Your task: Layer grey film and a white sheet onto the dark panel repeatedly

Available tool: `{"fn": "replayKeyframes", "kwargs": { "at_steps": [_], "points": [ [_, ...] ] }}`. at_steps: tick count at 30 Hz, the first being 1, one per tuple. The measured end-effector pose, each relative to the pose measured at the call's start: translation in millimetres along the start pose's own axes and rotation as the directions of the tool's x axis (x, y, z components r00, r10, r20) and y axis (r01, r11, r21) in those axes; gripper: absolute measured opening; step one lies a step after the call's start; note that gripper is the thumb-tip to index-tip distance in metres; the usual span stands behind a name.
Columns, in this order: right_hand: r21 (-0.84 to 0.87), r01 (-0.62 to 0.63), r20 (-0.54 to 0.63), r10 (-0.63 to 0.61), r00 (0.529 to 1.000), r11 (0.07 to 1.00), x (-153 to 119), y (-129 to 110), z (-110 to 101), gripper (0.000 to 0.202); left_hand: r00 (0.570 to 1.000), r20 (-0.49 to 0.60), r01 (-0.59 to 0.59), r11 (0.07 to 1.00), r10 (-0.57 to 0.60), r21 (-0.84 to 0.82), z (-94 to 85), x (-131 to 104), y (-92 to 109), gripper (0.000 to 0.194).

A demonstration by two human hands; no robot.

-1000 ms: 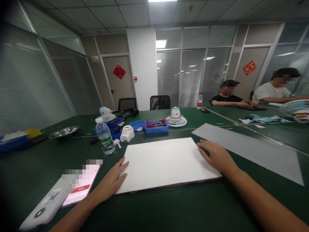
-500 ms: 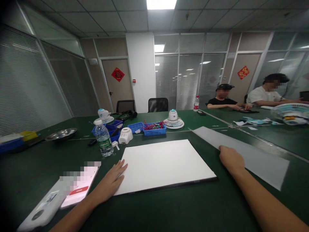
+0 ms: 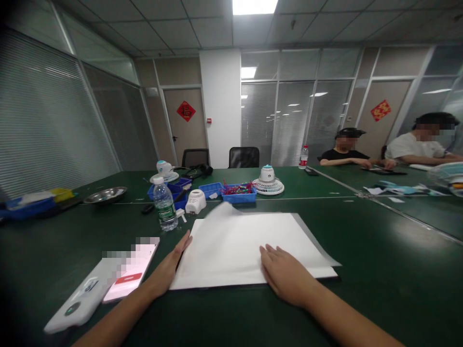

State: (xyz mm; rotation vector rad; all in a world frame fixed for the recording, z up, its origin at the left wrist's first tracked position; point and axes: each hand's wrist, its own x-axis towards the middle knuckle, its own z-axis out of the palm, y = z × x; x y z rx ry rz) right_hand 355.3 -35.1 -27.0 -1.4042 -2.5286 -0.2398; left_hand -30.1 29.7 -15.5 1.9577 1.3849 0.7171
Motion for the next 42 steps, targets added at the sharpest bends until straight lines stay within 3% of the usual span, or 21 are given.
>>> {"fn": "replayKeyframes", "kwargs": {
  "at_steps": [4,8,14,18,21,23,25,27,30,33,37,42],
  "points": [
    [-0.002,0.045,0.043,-0.045,0.998,0.999,2.8,-15.7,-8.3,0.052,0.999,0.025,0.032,0.997,-0.031,-0.073,-2.4,2.8,0.9,0.077],
    [0.067,0.070,0.122,-0.078,0.990,0.995,4.5,-16.6,-21.4,0.056,0.999,0.038,-0.029,0.990,0.024,0.137,0.7,4.0,-4.4,0.085],
    [0.170,0.069,0.179,-0.100,0.979,0.983,7.2,-16.0,-33.8,0.055,0.989,0.104,-0.130,0.962,0.107,0.242,1.5,3.9,-6.2,0.065],
    [0.177,0.080,0.099,-0.099,0.990,0.981,5.8,-8.2,-29.2,0.061,0.969,0.175,-0.231,0.898,0.176,0.375,4.7,3.3,-5.1,0.054],
    [0.064,0.187,-0.033,-0.185,0.982,0.980,4.5,-5.3,-22.4,0.054,0.965,0.202,-0.241,0.865,0.166,0.440,6.0,2.5,-3.5,0.055],
    [-0.050,0.315,-0.139,-0.319,0.937,0.948,3.8,-6.6,-18.8,0.038,0.965,0.218,-0.230,0.866,0.145,0.444,4.9,1.9,-1.0,0.056],
    [-0.163,0.443,-0.223,-0.471,0.854,0.881,2.9,-9.3,-17.2,0.028,0.968,0.218,-0.207,0.888,0.125,0.410,2.6,1.5,1.7,0.055],
    [-0.260,0.527,-0.251,-0.584,0.772,0.809,2.1,-11.8,-18.2,0.025,0.976,0.185,-0.170,0.931,0.114,0.323,-0.5,1.9,3.4,0.053],
    [-0.349,0.568,-0.256,-0.659,0.708,0.746,1.6,-11.6,-24.3,0.022,0.990,0.080,-0.130,0.982,0.120,0.140,-5.5,5.1,1.7,0.052],
    [-0.369,0.572,-0.306,-0.676,0.670,0.733,1.7,-6.0,-33.7,0.021,0.991,0.016,-0.133,0.989,0.133,0.070,-9.6,10.3,-3.6,0.059],
    [-0.364,0.568,-0.343,-0.673,0.655,0.738,1.1,4.0,-45.3,0.020,0.983,-0.001,-0.186,0.980,0.186,0.068,-9.5,14.2,-8.1,0.064],
    [-0.351,0.569,-0.352,-0.668,0.656,0.744,-1.6,16.0,-50.7,0.024,0.906,-0.025,-0.410,0.890,0.422,0.198,-4.4,12.1,-4.3,0.063]
  ]
}}
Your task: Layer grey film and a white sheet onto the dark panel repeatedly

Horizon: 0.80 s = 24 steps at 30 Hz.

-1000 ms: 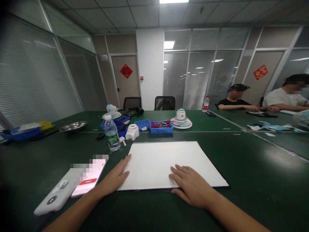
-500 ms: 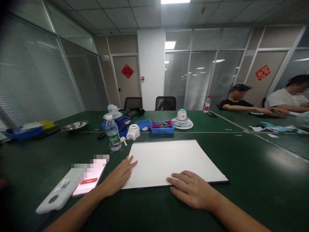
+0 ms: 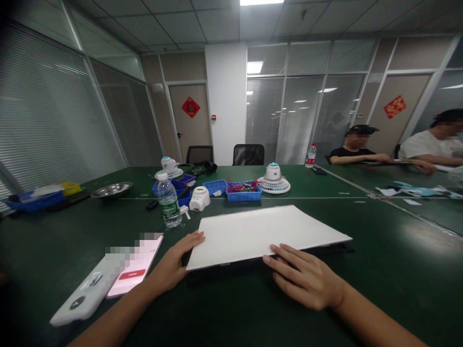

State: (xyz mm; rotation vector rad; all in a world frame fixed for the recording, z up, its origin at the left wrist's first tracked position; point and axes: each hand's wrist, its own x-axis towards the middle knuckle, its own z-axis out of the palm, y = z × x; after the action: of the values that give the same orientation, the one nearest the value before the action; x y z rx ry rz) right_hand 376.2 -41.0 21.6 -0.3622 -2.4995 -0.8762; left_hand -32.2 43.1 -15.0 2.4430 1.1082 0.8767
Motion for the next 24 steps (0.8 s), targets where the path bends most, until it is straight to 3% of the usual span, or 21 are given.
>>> {"fn": "replayKeyframes", "kwargs": {
  "at_steps": [6,9,14,19,24],
  "points": [
    [0.033,-0.123,-0.052,0.124,0.991,0.992,-18.5,6.6,13.2,0.036,0.994,-0.057,-0.082,0.989,0.089,0.123,1.6,1.5,3.2,0.048],
    [-0.007,-0.228,-0.118,0.225,0.967,0.974,-22.3,6.7,20.4,0.034,0.989,-0.085,-0.104,0.984,0.117,0.144,2.5,0.7,2.0,0.048],
    [-0.029,-0.301,-0.109,0.297,0.949,0.953,-20.7,3.2,17.8,0.025,0.981,-0.110,-0.143,0.978,0.160,0.149,1.3,-2.4,5.0,0.048],
    [-0.093,-0.405,-0.128,0.392,0.911,0.910,-20.0,9.7,-2.0,0.028,0.988,-0.121,-0.084,0.988,0.100,0.128,-1.1,-6.4,22.4,0.046],
    [-0.223,-0.467,-0.064,0.465,0.883,0.856,-28.2,17.4,-50.0,0.026,0.989,-0.142,0.067,0.964,-0.030,0.257,-1.9,-10.1,39.3,0.063]
  ]
}}
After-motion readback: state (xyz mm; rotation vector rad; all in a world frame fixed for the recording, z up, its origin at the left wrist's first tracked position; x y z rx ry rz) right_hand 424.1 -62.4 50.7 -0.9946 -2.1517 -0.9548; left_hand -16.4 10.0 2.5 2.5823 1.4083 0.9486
